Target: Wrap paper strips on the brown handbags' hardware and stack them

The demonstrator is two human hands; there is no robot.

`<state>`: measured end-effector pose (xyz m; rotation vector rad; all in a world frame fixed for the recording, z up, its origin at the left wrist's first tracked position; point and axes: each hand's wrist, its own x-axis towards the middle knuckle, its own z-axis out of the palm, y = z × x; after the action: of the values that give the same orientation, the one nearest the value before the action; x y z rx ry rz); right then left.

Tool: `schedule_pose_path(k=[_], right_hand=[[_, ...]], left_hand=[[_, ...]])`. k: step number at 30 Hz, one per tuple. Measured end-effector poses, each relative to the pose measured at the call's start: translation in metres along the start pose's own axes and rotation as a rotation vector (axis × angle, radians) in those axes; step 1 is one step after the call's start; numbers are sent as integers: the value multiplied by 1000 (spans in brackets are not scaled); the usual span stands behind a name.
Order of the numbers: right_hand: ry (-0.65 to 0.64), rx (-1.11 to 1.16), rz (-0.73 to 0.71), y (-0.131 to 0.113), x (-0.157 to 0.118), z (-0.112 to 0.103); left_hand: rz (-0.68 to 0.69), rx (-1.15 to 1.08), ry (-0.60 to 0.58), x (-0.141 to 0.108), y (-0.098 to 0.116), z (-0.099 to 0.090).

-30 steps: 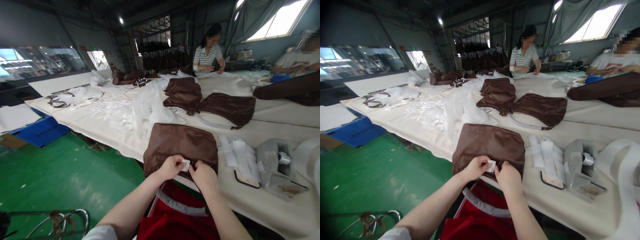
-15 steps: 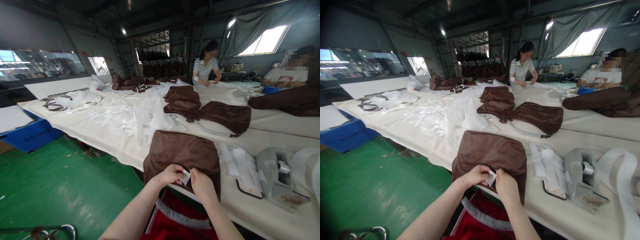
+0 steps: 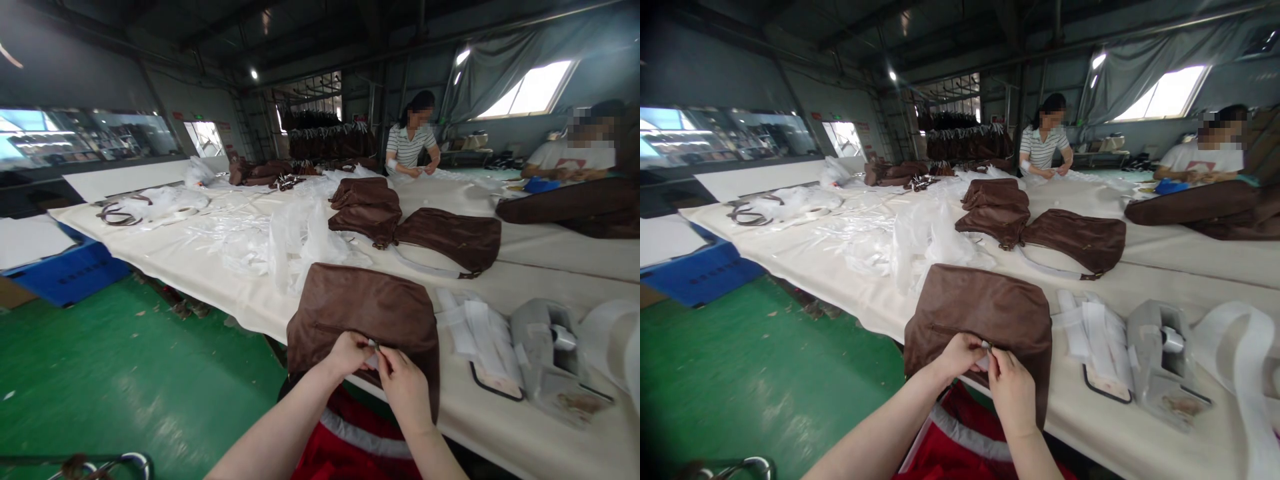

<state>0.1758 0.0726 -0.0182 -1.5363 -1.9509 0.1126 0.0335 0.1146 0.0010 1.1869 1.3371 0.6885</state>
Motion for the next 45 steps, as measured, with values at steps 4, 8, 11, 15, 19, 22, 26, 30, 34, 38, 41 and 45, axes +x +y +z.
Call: schedule_pose_path(k=[4, 8, 11, 15, 19, 22, 26, 30, 34, 38, 41, 45], right_hand=[[-57, 61, 54, 0, -2, 1], [-130, 238, 147, 3, -1, -1], [-186, 436, 315, 7, 3, -4], [-396, 704, 660, 11, 13, -3], [-467, 861, 718, 7, 21, 6], [-368, 862, 709, 4, 20, 14], [-265, 841, 702, 0, 15, 19], [-248, 817, 603, -1, 12, 19], [-271, 853, 578, 1, 12, 16], [-263, 805, 525, 2, 13, 14], [-265, 832, 535, 2, 10, 14], [-260, 930, 635, 2, 5, 16]], left_hand=[[15, -35, 30, -1, -2, 3], [48, -52, 49, 0, -6, 7], [78, -54, 54, 1, -9, 8], [112, -33, 35, 1, -12, 3], [159, 5, 11, -1, -15, -2], [229, 117, 21, -3, -15, -3], [306, 335, 109, -10, -9, -4], [403, 606, 243, -20, 0, -5], [488, 740, 220, -29, 6, -5], [513, 794, 175, -31, 11, -7], [508, 718, 141, -24, 13, -12], [406, 455, 100, -11, 4, -17]])
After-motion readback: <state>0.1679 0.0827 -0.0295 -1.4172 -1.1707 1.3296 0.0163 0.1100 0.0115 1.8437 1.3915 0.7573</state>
